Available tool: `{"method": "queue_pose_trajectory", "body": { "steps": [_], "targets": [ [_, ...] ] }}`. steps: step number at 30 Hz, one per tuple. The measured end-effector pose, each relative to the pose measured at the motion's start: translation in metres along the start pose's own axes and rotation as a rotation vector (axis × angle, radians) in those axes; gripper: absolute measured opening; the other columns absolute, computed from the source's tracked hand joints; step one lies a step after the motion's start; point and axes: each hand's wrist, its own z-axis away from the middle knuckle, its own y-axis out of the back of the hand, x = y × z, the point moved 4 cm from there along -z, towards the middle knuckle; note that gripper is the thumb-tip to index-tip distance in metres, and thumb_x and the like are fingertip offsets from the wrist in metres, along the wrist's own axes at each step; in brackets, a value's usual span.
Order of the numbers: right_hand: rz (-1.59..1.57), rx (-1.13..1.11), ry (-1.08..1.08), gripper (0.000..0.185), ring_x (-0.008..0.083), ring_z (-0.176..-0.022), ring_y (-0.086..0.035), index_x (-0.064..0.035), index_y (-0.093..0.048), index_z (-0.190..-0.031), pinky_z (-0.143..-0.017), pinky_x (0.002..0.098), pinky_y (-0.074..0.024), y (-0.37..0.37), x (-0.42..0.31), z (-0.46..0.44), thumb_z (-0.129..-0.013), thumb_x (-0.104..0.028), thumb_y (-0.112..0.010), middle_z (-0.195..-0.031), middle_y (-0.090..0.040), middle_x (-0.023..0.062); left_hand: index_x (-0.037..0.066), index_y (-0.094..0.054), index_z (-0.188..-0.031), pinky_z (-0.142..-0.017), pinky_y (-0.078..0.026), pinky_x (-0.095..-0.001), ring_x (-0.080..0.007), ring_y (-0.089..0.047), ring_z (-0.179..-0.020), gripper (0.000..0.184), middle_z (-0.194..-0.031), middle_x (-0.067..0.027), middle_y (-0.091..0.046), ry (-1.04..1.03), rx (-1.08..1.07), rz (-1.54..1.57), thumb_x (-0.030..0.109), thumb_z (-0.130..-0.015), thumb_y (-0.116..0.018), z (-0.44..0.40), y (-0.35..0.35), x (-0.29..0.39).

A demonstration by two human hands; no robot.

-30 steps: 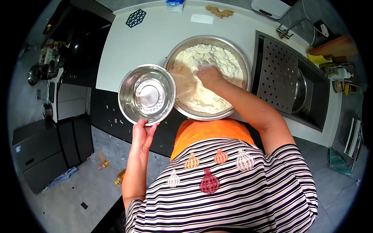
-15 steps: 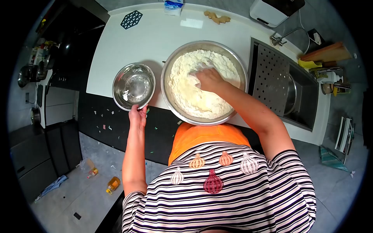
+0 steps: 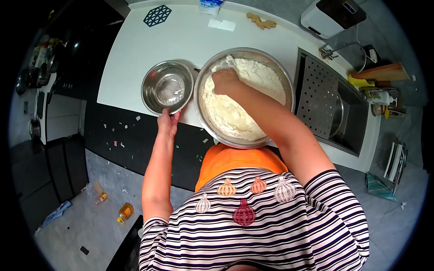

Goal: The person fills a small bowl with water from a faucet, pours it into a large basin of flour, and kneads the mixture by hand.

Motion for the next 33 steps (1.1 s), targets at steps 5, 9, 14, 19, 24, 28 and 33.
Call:
{"method": "queue_pose_trajectory", "body": {
  "steps": [5, 9, 14, 19, 24, 28, 33],
  "targets": [
    [-0.035, -0.108, 0.135, 0.029, 0.0267, -0.090, -0.061, -0.0033, -0.066, -0.086, -0.078, 0.0351, -0.0468, -0.007, -0.006, 0.012, -0.061, -0.019, -0.063, -0.090, -0.064, 0.0146, 0.005, -0.048, -0.108, -0.050, -0.050, -0.0226, -0.0166, -0.061, -0.064, 0.051, -0.083, -0.0108, -0.063, 0.077, -0.076, -0.006, 0.052, -0.091, -0.037, 0.028, -0.009, -0.018],
    [-0.033, -0.168, 0.301, 0.034, 0.0277, -0.092, -0.060, -0.0055, -0.065, -0.092, -0.080, 0.0378, -0.0457, -0.001, -0.006, 0.048, -0.062, -0.022, -0.067, -0.095, -0.063, 0.0152, 0.002, -0.040, -0.122, -0.046, -0.046, -0.0231, -0.0142, -0.056, -0.056, 0.055, -0.087, -0.0098, -0.060, 0.115, -0.027, -0.195, 0.048, -0.093, -0.030, 0.075, -0.011, -0.042],
    [-0.245, 0.031, 0.173, 0.029, 0.0295, -0.094, -0.059, -0.0062, -0.065, -0.094, -0.082, 0.0394, -0.0456, 0.003, 0.009, 0.033, -0.070, -0.021, -0.062, -0.097, -0.062, 0.0170, 0.001, -0.045, -0.118, -0.058, -0.047, -0.0247, -0.0141, -0.056, -0.063, 0.046, -0.091, -0.0087, -0.058, -0.031, -0.072, -0.380, 0.037, -0.095, -0.029, 0.083, -0.033, -0.048],
    [-0.189, 0.085, 0.113, 0.017, 0.0287, -0.087, -0.061, -0.0047, -0.067, -0.080, -0.078, 0.0391, -0.0468, -0.009, -0.026, 0.015, -0.069, -0.012, -0.056, -0.088, -0.064, 0.0160, -0.002, -0.050, -0.104, -0.081, -0.040, -0.0317, -0.0261, -0.053, -0.085, 0.037, -0.090, -0.0157, -0.058, -0.542, -0.125, -0.733, 0.029, -0.096, -0.032, 0.091, -0.075, -0.051],
    [0.033, 0.039, 0.496, 0.016, 0.0274, -0.082, -0.062, -0.0063, -0.066, -0.078, -0.074, 0.0388, -0.0465, -0.035, -0.041, 0.062, -0.069, -0.016, -0.058, -0.083, -0.064, 0.0145, -0.001, -0.050, -0.101, -0.075, -0.042, -0.0352, -0.0287, -0.054, -0.078, 0.033, -0.087, -0.0184, -0.058, -0.716, 0.022, -0.802, 0.026, -0.096, -0.032, 0.104, -0.087, -0.055],
    [0.139, 0.150, 0.584, 0.015, 0.0252, -0.080, -0.063, -0.0061, -0.066, -0.075, -0.071, 0.0373, -0.0461, -0.027, -0.031, 0.059, -0.069, -0.015, -0.056, -0.080, -0.065, 0.0121, 0.000, -0.051, -0.103, -0.071, -0.043, -0.0400, -0.0369, -0.056, -0.077, 0.032, -0.084, -0.0214, -0.059, -0.811, 0.057, -0.824, 0.025, -0.095, -0.033, 0.103, -0.086, -0.054],
    [-0.009, 0.158, 0.140, 0.016, 0.0255, -0.079, -0.064, -0.0053, -0.067, -0.076, -0.066, 0.0374, -0.0490, -0.008, -0.019, 0.016, -0.069, -0.011, -0.054, -0.081, -0.066, 0.0126, -0.001, -0.052, -0.103, -0.072, -0.044, -0.0397, -0.0376, -0.057, -0.080, 0.033, -0.086, -0.0224, -0.059, -0.864, 0.116, -0.844, 0.025, -0.095, -0.033, 0.103, -0.084, -0.056]
  ]
}}
